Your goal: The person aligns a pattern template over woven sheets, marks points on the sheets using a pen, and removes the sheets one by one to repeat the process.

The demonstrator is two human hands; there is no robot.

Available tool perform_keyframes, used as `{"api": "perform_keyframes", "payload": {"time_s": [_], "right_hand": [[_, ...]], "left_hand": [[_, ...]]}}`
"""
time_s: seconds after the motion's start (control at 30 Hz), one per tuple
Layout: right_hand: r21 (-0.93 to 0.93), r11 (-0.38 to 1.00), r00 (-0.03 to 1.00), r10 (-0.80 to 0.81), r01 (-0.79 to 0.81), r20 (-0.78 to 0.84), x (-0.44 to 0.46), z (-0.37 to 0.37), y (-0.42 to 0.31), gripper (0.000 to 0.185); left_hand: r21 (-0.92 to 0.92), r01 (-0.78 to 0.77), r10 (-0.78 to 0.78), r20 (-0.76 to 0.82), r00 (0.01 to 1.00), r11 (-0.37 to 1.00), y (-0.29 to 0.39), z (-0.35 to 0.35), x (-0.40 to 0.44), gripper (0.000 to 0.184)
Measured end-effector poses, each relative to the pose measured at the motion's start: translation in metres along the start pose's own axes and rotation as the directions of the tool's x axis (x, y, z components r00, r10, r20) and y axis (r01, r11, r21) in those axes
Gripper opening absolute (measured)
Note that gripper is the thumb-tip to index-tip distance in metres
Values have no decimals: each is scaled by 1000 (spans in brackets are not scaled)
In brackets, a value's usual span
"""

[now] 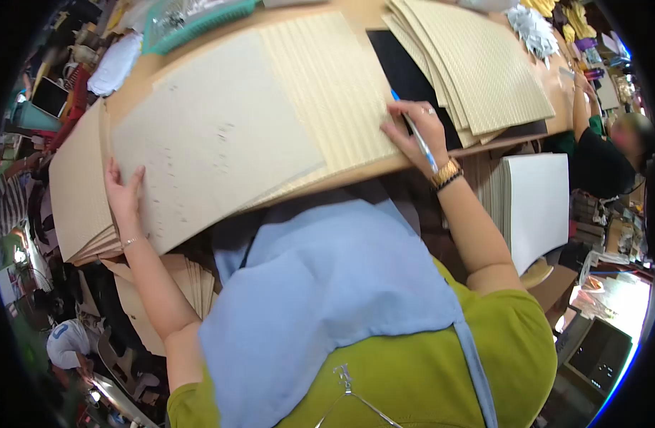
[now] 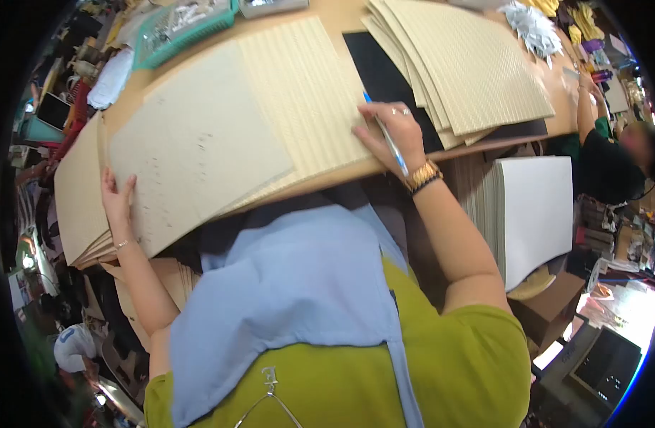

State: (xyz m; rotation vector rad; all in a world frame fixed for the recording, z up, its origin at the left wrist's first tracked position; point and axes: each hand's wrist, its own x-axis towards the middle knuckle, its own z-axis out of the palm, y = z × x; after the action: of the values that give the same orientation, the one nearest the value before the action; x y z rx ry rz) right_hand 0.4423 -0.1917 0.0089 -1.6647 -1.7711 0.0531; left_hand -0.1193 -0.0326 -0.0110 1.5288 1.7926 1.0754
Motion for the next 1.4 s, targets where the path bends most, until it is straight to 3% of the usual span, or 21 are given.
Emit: {"api": "perform_keyframes", "payload": {"time_s": [0.17, 0.3, 0.33, 0.47, 0.53, 0.63, 0.73, 0.83, 0.87, 0.93, 1.03, 1.13, 1.23, 1.33, 1.4], "right_hand": [[-12, 999, 999, 39, -39, 14, 2, -2, -6, 34], [-15, 999, 1000, 29, -28, 2, 4, 0, -10, 31], [-9, 1000, 1000, 27, -27, 2, 5, 1, -12, 30], [-2, 999, 999, 43, -43, -1, 6, 2, -17, 29], [-4, 999, 999, 37, -37, -3, 6, 2, -15, 29], [-36, 999, 1000, -12, 12, -18, 7, 2, -17, 29], [-46, 997, 998, 56, -54, 29, 7, 2, -21, 29], [26, 996, 996, -81, 80, 40, -1, 16, -21, 29], [8, 999, 991, -44, 43, 130, -4, 16, -32, 29], [-42, 999, 989, -4, 10, 146, -8, 14, -44, 29], [-55, 998, 982, 20, -10, 186, -9, 6, -49, 29], [-65, 998, 976, 7, 7, 216, -14, 1, -45, 29], [-61, 998, 974, -4, 18, 226, -14, 0, -46, 28], [-22, 1000, 979, 18, -14, 204, -8, 2, -44, 20], [19, 997, 977, 64, -69, 201, 1, -3, -42, 13]], "left_hand": [[-367, 184, -175, 57, 983, 912, 25, 9, -10, 73], [132, -67, 72, -29, 997, 989, -14, 27, -9, 73], [201, -15, 6, 49, 999, 979, 22, 27, -25, 75], [-128, 111, -101, 79, 992, 986, 40, 31, -31, 73], [-367, 231, -198, 126, 972, 901, 51, 27, -33, 72], [-507, 349, -249, 256, 934, 788, 53, 15, -28, 72], [-169, 184, -160, 148, 976, 968, 63, 34, -38, 74], [-132, 118, -85, 235, 968, 984, 49, 46, -42, 73], [-91, 56, -35, 226, 974, 994, 57, 50, -49, 73], [0, -62, 61, 208, 976, 998, 71, 56, -65, 72], [-262, 183, -112, 264, 958, 947, 66, 46, -63, 71], [-387, 343, -260, 252, 932, 856, 67, 27, -62, 64], [-543, 493, -206, 503, 839, 679, 68, 17, -62, 54], [-610, 338, -100, 389, 916, 717, 77, 35, -79, 46], [-623, 307, -115, 330, 937, 719, 53, 31, -75, 45]]}}
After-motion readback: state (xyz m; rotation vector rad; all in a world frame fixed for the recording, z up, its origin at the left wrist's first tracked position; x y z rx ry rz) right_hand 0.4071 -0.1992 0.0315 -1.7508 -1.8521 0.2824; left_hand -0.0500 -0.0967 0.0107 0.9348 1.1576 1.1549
